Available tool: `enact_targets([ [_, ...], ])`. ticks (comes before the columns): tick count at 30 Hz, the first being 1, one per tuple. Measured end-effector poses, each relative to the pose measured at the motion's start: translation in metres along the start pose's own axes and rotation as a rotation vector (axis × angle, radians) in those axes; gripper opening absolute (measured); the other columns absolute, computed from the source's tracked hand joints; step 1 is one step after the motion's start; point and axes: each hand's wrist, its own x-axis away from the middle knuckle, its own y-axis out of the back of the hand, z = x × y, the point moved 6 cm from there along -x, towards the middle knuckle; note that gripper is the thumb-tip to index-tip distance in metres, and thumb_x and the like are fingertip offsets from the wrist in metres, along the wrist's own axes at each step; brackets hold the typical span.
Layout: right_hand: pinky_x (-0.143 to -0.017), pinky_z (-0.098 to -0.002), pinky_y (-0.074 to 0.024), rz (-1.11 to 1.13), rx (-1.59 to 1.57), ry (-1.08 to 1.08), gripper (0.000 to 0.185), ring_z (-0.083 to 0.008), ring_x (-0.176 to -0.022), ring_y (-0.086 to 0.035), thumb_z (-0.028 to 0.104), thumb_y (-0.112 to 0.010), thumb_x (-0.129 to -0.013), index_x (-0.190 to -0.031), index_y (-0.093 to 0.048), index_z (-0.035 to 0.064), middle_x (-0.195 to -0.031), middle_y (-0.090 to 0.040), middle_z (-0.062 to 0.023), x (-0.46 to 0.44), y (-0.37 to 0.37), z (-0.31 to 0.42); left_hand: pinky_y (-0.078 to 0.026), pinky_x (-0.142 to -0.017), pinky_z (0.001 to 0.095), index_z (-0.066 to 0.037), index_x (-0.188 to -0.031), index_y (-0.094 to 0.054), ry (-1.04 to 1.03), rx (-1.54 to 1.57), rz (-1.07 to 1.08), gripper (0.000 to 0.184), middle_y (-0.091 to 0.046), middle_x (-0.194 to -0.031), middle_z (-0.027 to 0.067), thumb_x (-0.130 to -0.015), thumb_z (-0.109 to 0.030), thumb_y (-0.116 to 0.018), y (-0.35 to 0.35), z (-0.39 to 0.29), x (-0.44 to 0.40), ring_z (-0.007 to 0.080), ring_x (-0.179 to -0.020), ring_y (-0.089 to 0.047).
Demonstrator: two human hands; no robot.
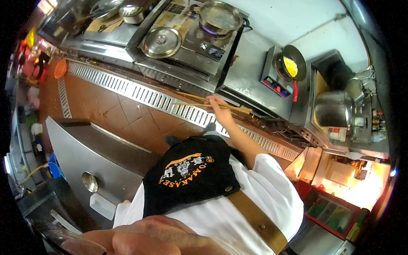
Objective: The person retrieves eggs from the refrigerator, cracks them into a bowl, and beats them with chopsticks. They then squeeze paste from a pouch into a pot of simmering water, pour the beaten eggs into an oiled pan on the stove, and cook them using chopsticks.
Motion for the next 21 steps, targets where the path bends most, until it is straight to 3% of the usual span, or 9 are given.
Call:
enact_targets([
  [4,-0.068,-0.0283,-0.0529,-0.147,-0.056,-0.007,0.024,-0.0182,-0.080,-0.064,0.024,-0.048,-0.097,-0.113,-0.049,0.0066,-0.098,-0.063,-0.0117,0.018,0.065,-0.030,-0.048,-0.080,0.0492,0.001,-0.105,-0.059,-0.144,-0.021,0.002,0.036,-0.058,-0.107,0.0225,-0.076,-0.020,-0.059,-0.016,-0.031,0.047,0.0363,-0.095,-0.059],
  [6,-0.067,-0.0289,-0.0531,-0.143,-0.074,0.017,0.023,-0.0180,-0.077,-0.064,0.023,-0.049,-0.096,-0.111,-0.051,0.0063,-0.097,-0.064,-0.0124,-0.037,0.199,-0.004,-0.048,-0.079,0.0490,0.000,-0.106,-0.057,-0.251,-0.049,-0.012,0.039,-0.057,-0.108,0.0219,-0.074,-0.021,-0.061,-0.021,-0.029,0.182,0.0358,-0.095,-0.058],
  [8,-0.065,-0.0270,-0.0539,-0.230,-0.068,0.049,0.019,-0.0169,-0.074,-0.064,0.020,-0.051,-0.096,-0.105,-0.055,0.0040,-0.093,-0.063,-0.0105,-0.037,0.224,0.000,-0.048,-0.078,0.0489,0.000,-0.106,-0.056,-0.461,-0.047,0.004,0.042,-0.056,-0.110,0.0213,-0.071,-0.021,-0.064,-0.032,-0.060,0.238,0.0353,-0.096,-0.057],
  [9,-0.065,-0.0265,-0.0536,-0.228,-0.097,0.037,0.019,-0.0159,-0.072,-0.063,0.020,-0.053,-0.095,-0.104,-0.056,0.0042,-0.089,-0.063,-0.0092,-0.033,0.221,-0.002,-0.048,-0.078,0.0488,0.000,-0.107,-0.055,-0.638,0.046,0.049,0.043,-0.055,-0.111,0.0210,-0.070,-0.021,-0.065,-0.031,-0.081,0.264,0.0351,-0.096,-0.057],
  [10,-0.064,-0.0262,-0.0532,-0.257,-0.067,0.034,0.019,-0.0151,-0.071,-0.063,0.021,-0.052,-0.095,-0.104,-0.056,0.0040,-0.087,-0.064,-0.0088,-0.034,0.234,-0.001,-0.047,-0.083,0.0479,0.001,-0.107,-0.056,-0.666,0.246,0.427,0.043,-0.055,-0.110,0.0232,-0.068,-0.017,-0.063,-0.002,-0.101,0.327,0.0390,-0.098,-0.055],
  [11,-0.063,-0.0259,-0.0530,-0.274,-0.082,0.043,0.020,-0.0149,-0.071,-0.063,0.021,-0.052,-0.096,-0.104,-0.056,0.0039,-0.086,-0.064,-0.0087,-0.035,0.247,-0.001,-0.043,-0.090,0.0474,0.001,-0.105,-0.060,-0.986,0.325,-0.027,0.042,-0.055,-0.109,0.0237,-0.067,-0.016,-0.063,0.021,-0.117,0.376,0.0394,-0.102,-0.053],
  [13,-0.063,-0.0259,-0.0529,-0.285,-0.120,0.038,0.021,-0.0149,-0.071,-0.063,0.023,-0.052,-0.096,-0.104,-0.056,0.0038,-0.087,-0.064,-0.0091,-0.067,0.283,0.013,-0.039,-0.096,0.0479,-0.001,-0.106,-0.063,-1.280,0.448,-0.103,0.043,-0.055,-0.110,0.0246,-0.067,-0.017,-0.065,0.004,-0.151,0.462,0.0395,-0.107,-0.050],
  [17,-0.067,-0.0281,-0.0522,-0.289,-0.213,0.006,0.026,-0.0179,-0.076,-0.064,0.027,-0.050,-0.096,-0.108,-0.054,0.0044,-0.092,-0.063,-0.0120,-0.067,0.330,0.010,-0.045,-0.089,0.0394,0.000,-0.107,-0.063,-1.170,0.558,0.733,0.038,-0.061,-0.107,0.0229,-0.076,-0.022,-0.067,-0.061,-0.186,0.565,0.0343,-0.103,-0.058],
  [21,-0.072,-0.0320,-0.0532,-0.228,-0.322,-0.002,0.032,-0.0225,-0.082,-0.065,0.031,-0.046,-0.097,-0.112,-0.053,0.0039,-0.098,-0.063,-0.0149,-0.076,0.357,0.028,-0.049,-0.081,0.0355,0.003,-0.100,-0.065,-1.289,0.359,0.808,0.035,-0.066,-0.094,0.0208,-0.079,-0.025,-0.066,-0.077,-0.187,0.646,0.0296,-0.090,-0.065],
])
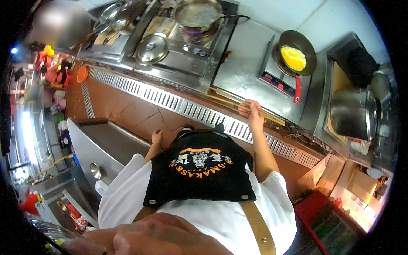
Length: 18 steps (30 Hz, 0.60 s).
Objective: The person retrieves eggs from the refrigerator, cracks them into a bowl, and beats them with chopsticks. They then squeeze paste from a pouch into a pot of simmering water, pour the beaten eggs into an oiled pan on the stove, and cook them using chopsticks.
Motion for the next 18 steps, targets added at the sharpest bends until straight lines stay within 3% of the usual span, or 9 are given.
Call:
enact_targets([
  [1,-0.072,-0.0325,-0.0535,0.038,-0.051,-0.023,0.033,-0.0232,-0.083,-0.065,0.031,-0.045,-0.097,-0.113,-0.052,0.0036,-0.099,-0.063,-0.0153,0.000,0.003,0.003,-0.049,-0.080,0.0355,0.003,-0.099,-0.065,0.085,0.005,0.075,0.033,-0.067,-0.093,0.0200,-0.079,-0.024,-0.065,-0.012,0.000,0.001,0.0289,-0.089,-0.065],
  [3,-0.072,-0.0327,-0.0542,0.017,-0.051,0.000,0.033,-0.0233,-0.082,-0.065,0.032,-0.044,-0.098,-0.113,-0.053,0.0038,-0.099,-0.064,-0.0159,0.000,0.013,0.002,-0.050,-0.076,0.0363,0.002,-0.099,-0.065,0.041,-0.022,0.105,0.032,-0.067,-0.092,0.0195,-0.080,-0.024,-0.063,-0.019,0.005,0.002,0.0281,-0.085,-0.066],
  [5,-0.070,-0.0315,-0.0542,-0.054,-0.029,0.036,0.033,-0.0221,-0.080,-0.065,0.031,-0.044,-0.098,-0.112,-0.054,0.0036,-0.098,-0.064,-0.0158,0.003,0.027,0.001,-0.051,-0.072,0.0391,-0.001,-0.099,-0.066,0.215,-0.083,0.323,0.030,-0.067,-0.089,0.0196,-0.079,-0.023,-0.063,-0.028,0.006,0.008,0.0302,-0.081,-0.066],
  [7,-0.068,-0.0292,-0.0536,-0.161,-0.100,0.061,0.030,-0.0203,-0.077,-0.064,0.030,-0.045,-0.098,-0.108,-0.055,0.0038,-0.094,-0.064,-0.0140,0.003,0.032,0.005,-0.051,-0.069,0.0427,-0.006,-0.099,-0.066,-0.767,-0.670,0.358,0.028,-0.067,-0.086,0.0190,-0.079,-0.025,-0.061,-0.035,0.013,-0.007,0.0336,-0.079,-0.065],
  [11,-0.066,-0.0292,-0.0535,-0.304,-0.055,0.164,0.030,-0.0188,-0.073,-0.065,0.031,-0.046,-0.097,-0.108,-0.054,0.0043,-0.092,-0.064,-0.0129,0.028,0.042,0.027,-0.051,-0.073,0.0441,-0.010,-0.093,-0.068,-0.546,-0.954,0.455,0.026,-0.067,-0.084,0.0164,-0.079,-0.029,-0.058,-0.068,0.099,-0.078,0.0351,-0.083,-0.065],
  [13,-0.064,-0.0282,-0.0538,-0.370,-0.040,0.208,0.028,-0.0181,-0.073,-0.064,0.028,-0.050,-0.096,-0.107,-0.054,0.0030,-0.090,-0.064,-0.0123,0.034,0.050,0.041,-0.051,-0.074,0.0437,-0.009,-0.097,-0.065,-0.518,-0.964,0.542,0.030,-0.067,-0.090,0.0170,-0.079,-0.032,-0.059,-0.069,0.088,-0.096,0.0340,-0.086,-0.065],
  [16,-0.065,-0.0275,-0.0540,-0.428,-0.002,0.411,0.029,-0.0179,-0.072,-0.064,0.028,-0.050,-0.096,-0.106,-0.055,0.0007,-0.088,-0.065,-0.0133,0.045,0.068,0.078,-0.052,-0.069,0.0404,-0.009,-0.098,-0.063,-0.703,-1.015,0.625,0.027,-0.066,-0.085,0.0114,-0.082,-0.030,-0.059,-0.070,0.033,-0.093,0.0324,-0.080,-0.065],
  [18,-0.064,-0.0289,-0.0557,-0.518,-0.023,0.464,0.029,-0.0191,-0.070,-0.064,0.027,-0.049,-0.096,-0.106,-0.055,0.0004,-0.087,-0.065,-0.0140,0.052,0.084,0.105,-0.050,-0.060,0.0340,-0.009,-0.101,-0.058,0.610,0.472,0.430,0.021,-0.059,-0.077,0.0044,-0.085,-0.023,-0.057,-0.057,0.018,-0.087,0.0240,-0.067,-0.061],
])
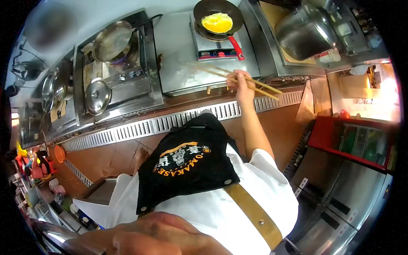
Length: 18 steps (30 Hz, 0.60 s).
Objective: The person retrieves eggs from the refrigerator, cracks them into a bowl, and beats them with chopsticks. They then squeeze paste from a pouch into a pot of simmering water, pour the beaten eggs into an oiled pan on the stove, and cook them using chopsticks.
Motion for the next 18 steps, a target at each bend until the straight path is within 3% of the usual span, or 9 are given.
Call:
enact_targets([
  [2,-0.064,-0.0300,-0.0570,-0.065,-0.005,0.136,0.029,-0.0206,-0.070,-0.065,0.025,-0.047,-0.097,-0.107,-0.055,-0.0008,-0.090,-0.064,-0.0156,-0.033,0.030,0.035,-0.044,-0.054,0.0277,-0.008,-0.103,-0.056,-0.234,-0.002,0.086,0.019,-0.052,-0.073,0.0008,-0.088,-0.021,-0.055,-0.040,-0.035,0.017,0.0157,-0.061,-0.054],
  [4,-0.068,-0.0312,-0.0562,-0.103,0.022,0.252,0.027,-0.0214,-0.073,-0.065,0.022,-0.046,-0.097,-0.108,-0.054,-0.0012,-0.092,-0.064,-0.0160,-0.061,0.052,0.054,-0.040,-0.050,0.0231,-0.006,-0.110,-0.054,-0.253,-0.168,0.159,0.025,-0.055,-0.078,0.0029,-0.089,-0.021,-0.055,-0.088,-0.060,0.043,0.0117,-0.062,-0.054],
  [6,-0.069,-0.0287,-0.0551,-0.118,0.078,0.300,0.025,-0.0190,-0.075,-0.065,0.019,-0.046,-0.097,-0.108,-0.055,-0.0010,-0.092,-0.064,-0.0145,-0.095,0.074,0.067,-0.045,-0.066,0.0271,-0.009,-0.115,-0.051,-0.328,-0.219,0.163,0.028,-0.057,-0.099,0.0059,-0.089,-0.019,-0.051,-0.154,-0.069,0.093,0.0168,-0.088,-0.058],
  [7,-0.069,-0.0277,-0.0545,-0.116,0.131,0.310,0.024,-0.0180,-0.076,-0.065,0.019,-0.047,-0.097,-0.108,-0.055,-0.0010,-0.093,-0.064,-0.0140,-0.117,0.082,0.069,-0.046,-0.066,0.0279,-0.009,-0.115,-0.053,-0.447,-0.075,0.526,0.031,-0.059,-0.094,0.0043,-0.087,-0.022,-0.055,-0.171,-0.055,0.046,0.0166,-0.084,-0.059],
  [8,-0.069,-0.0277,-0.0545,-0.101,0.126,0.302,0.024,-0.0180,-0.076,-0.065,0.019,-0.047,-0.097,-0.108,-0.055,-0.0010,-0.093,-0.064,-0.0140,-0.140,0.090,0.069,-0.048,-0.068,0.0300,-0.009,-0.118,-0.052,-0.375,-0.157,0.249,0.034,-0.060,-0.094,0.0043,-0.086,-0.021,-0.057,-0.211,-0.064,0.107,0.0174,-0.083,-0.060],
  [9,-0.070,-0.0274,-0.0546,-0.087,0.198,0.288,0.025,-0.0183,-0.077,-0.066,0.019,-0.048,-0.097,-0.109,-0.055,-0.0014,-0.093,-0.064,-0.0137,-0.164,0.097,0.070,-0.048,-0.068,0.0300,-0.009,-0.118,-0.052,-0.435,-0.043,0.360,0.036,-0.061,-0.097,0.0040,-0.085,-0.020,-0.059,-0.235,-0.054,0.116,0.0166,-0.083,-0.060],
  [13,-0.070,-0.0248,-0.0539,0.029,0.305,0.248,0.023,-0.0169,-0.077,-0.066,0.017,-0.048,-0.096,-0.108,-0.057,-0.0014,-0.093,-0.064,-0.0122,-0.267,0.117,0.045,-0.047,-0.064,0.0274,-0.008,-0.117,-0.052,-0.328,0.025,0.187,0.035,-0.059,-0.089,0.0040,-0.083,-0.017,-0.060,-0.307,-0.007,0.149,0.0160,-0.077,-0.058],
  [15,-0.068,-0.0241,-0.0531,0.072,0.291,0.249,0.021,-0.0158,-0.075,-0.065,0.016,-0.048,-0.096,-0.106,-0.058,-0.0001,-0.091,-0.064,-0.0113,-0.306,0.120,0.034,-0.047,-0.061,0.0267,-0.008,-0.112,-0.054,-0.298,-0.023,0.127,0.030,-0.058,-0.082,0.0036,-0.084,-0.017,-0.060,-0.309,0.033,0.147,0.0155,-0.072,-0.057],
  [18,-0.064,-0.0247,-0.0508,0.139,0.638,0.319,0.020,-0.0141,-0.072,-0.065,0.018,-0.049,-0.094,-0.101,-0.058,0.0020,-0.084,-0.065,-0.0095,-0.356,0.110,0.018,-0.043,-0.049,0.0275,-0.006,-0.097,-0.055,-0.300,-0.158,-0.012,0.019,-0.057,-0.080,0.0044,-0.088,-0.023,-0.057,-0.263,0.105,0.134,0.0181,-0.065,-0.056],
])
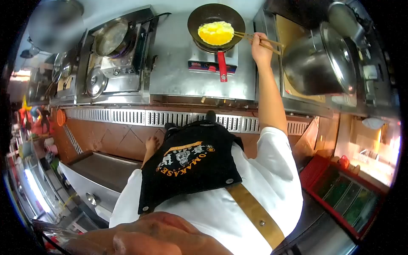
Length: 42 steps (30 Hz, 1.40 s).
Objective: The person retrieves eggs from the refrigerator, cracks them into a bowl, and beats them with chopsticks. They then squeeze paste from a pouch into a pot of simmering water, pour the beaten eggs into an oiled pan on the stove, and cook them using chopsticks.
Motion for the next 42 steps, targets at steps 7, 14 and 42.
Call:
enact_targets([
  [7,-0.064,-0.0282,-0.0509,0.086,0.095,0.135,0.024,-0.0147,-0.071,-0.066,0.024,-0.049,-0.093,-0.100,-0.060,0.0029,-0.082,-0.066,-0.0098,-0.056,-0.065,-0.017,-0.044,-0.053,0.0302,-0.006,-0.096,-0.056,-0.105,-0.941,-0.063,0.019,-0.056,-0.080,0.0054,-0.089,-0.023,-0.055,0.071,0.118,0.073,0.0208,-0.069,-0.057],
  [14,-0.066,-0.0246,-0.0517,0.283,-0.221,0.039,0.026,-0.0139,-0.076,-0.065,0.024,-0.051,-0.094,-0.105,-0.061,0.0019,-0.087,-0.067,-0.0092,-0.078,-0.092,0.000,-0.046,-0.057,0.0321,-0.005,-0.096,-0.057,-0.141,-1.116,-0.062,0.020,-0.056,-0.081,0.0063,-0.089,-0.023,-0.053,0.044,0.139,0.082,0.0214,-0.072,-0.057],
  [42,-0.071,-0.0323,-0.0511,0.366,0.099,0.187,0.026,-0.0207,-0.081,-0.067,0.026,-0.052,-0.091,-0.104,-0.064,0.0065,-0.085,-0.069,-0.0106,-0.091,-0.069,0.019,-0.049,-0.079,0.0342,0.000,-0.105,-0.063,-0.217,-1.259,-0.191,0.030,-0.065,-0.099,0.0127,-0.090,-0.024,-0.051,0.041,0.164,0.083,0.0264,-0.089,-0.061],
])
